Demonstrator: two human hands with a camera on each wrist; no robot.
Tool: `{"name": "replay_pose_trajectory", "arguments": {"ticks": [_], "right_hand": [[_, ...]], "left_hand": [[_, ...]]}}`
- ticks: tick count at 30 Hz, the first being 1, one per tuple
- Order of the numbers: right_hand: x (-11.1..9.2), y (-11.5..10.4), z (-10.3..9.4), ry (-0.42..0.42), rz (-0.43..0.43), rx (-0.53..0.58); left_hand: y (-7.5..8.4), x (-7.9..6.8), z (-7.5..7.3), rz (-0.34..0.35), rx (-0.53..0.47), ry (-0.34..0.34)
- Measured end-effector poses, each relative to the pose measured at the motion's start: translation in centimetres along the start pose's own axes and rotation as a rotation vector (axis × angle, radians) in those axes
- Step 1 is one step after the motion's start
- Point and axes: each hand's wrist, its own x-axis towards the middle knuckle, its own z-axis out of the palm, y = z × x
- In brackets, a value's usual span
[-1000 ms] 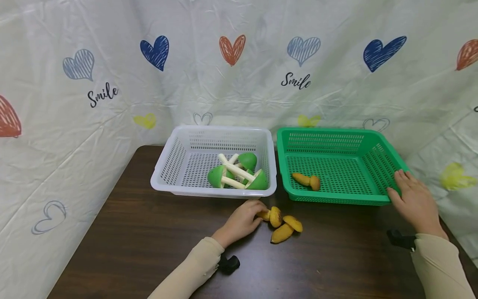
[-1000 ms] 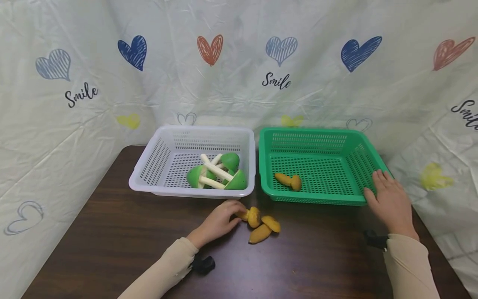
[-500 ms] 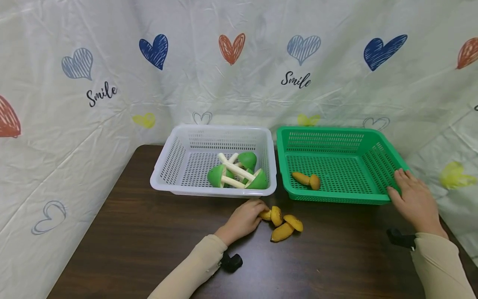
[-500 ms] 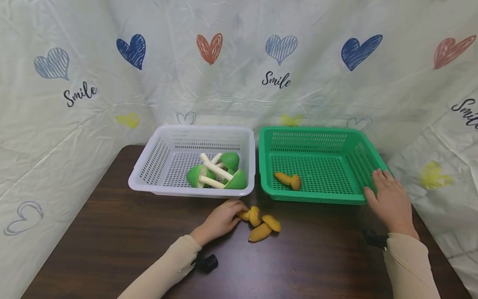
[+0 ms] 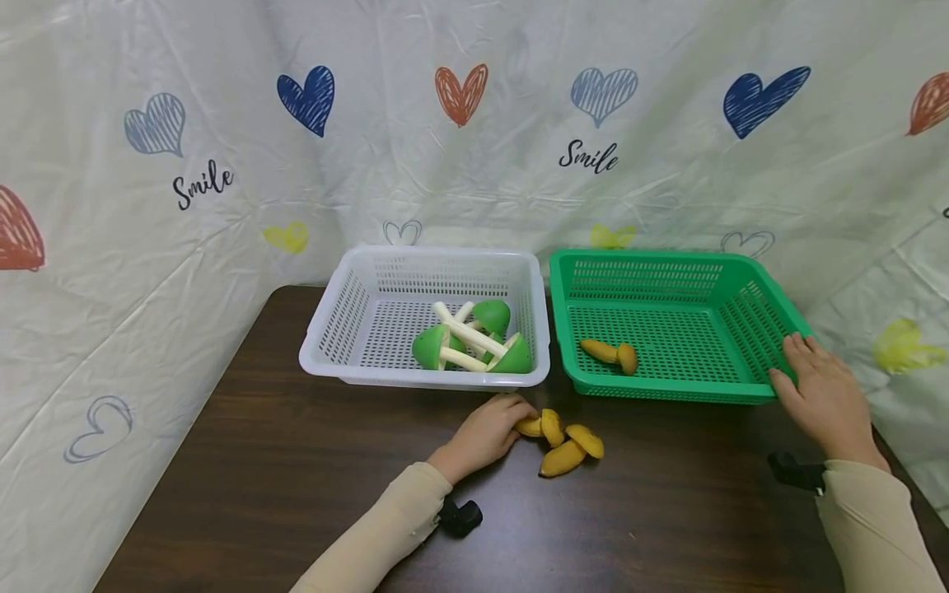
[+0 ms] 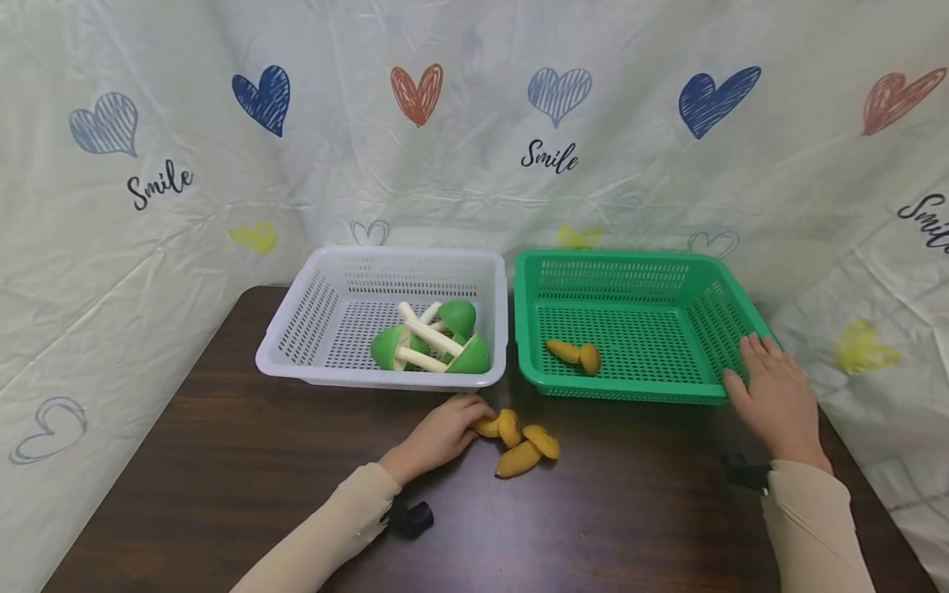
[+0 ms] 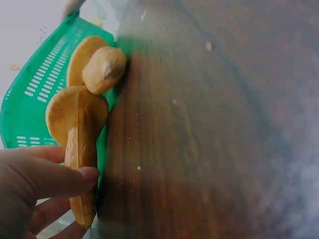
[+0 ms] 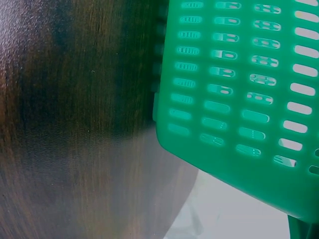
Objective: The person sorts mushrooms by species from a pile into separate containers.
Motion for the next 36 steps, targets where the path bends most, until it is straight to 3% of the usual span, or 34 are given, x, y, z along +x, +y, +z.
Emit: {"name": "replay_pose_trajectory", "arguments": {"ticks": [7,13,28,32,36], "right_hand": [[0.0,0.0,0.0,-0.008,0.004,-0.001],[0.0,0.0,0.0,-0.011,0.009,-0.008],[-0.2,0.0,0.0,-0.001,0.006,-0.003],[-0.1,0.1,0.1,0.007,0.003,-0.006],[0.0,0.1,0.2,0.016,-0.002,-0.008]], "left_hand": [[0.0,0.3,-0.1,0.013,-0.040,-0.048],[0.0,0.5,0.0,-0.018,-0.059,-0.074],[-0.4,0.8,0.5,-0.048,-0.093,-0.051],[-0.7,0.7,0.6,-0.069,-0.171,-0.051],[-1.1,0.6,0.4,-0.124,-0.343,-0.068]]}}
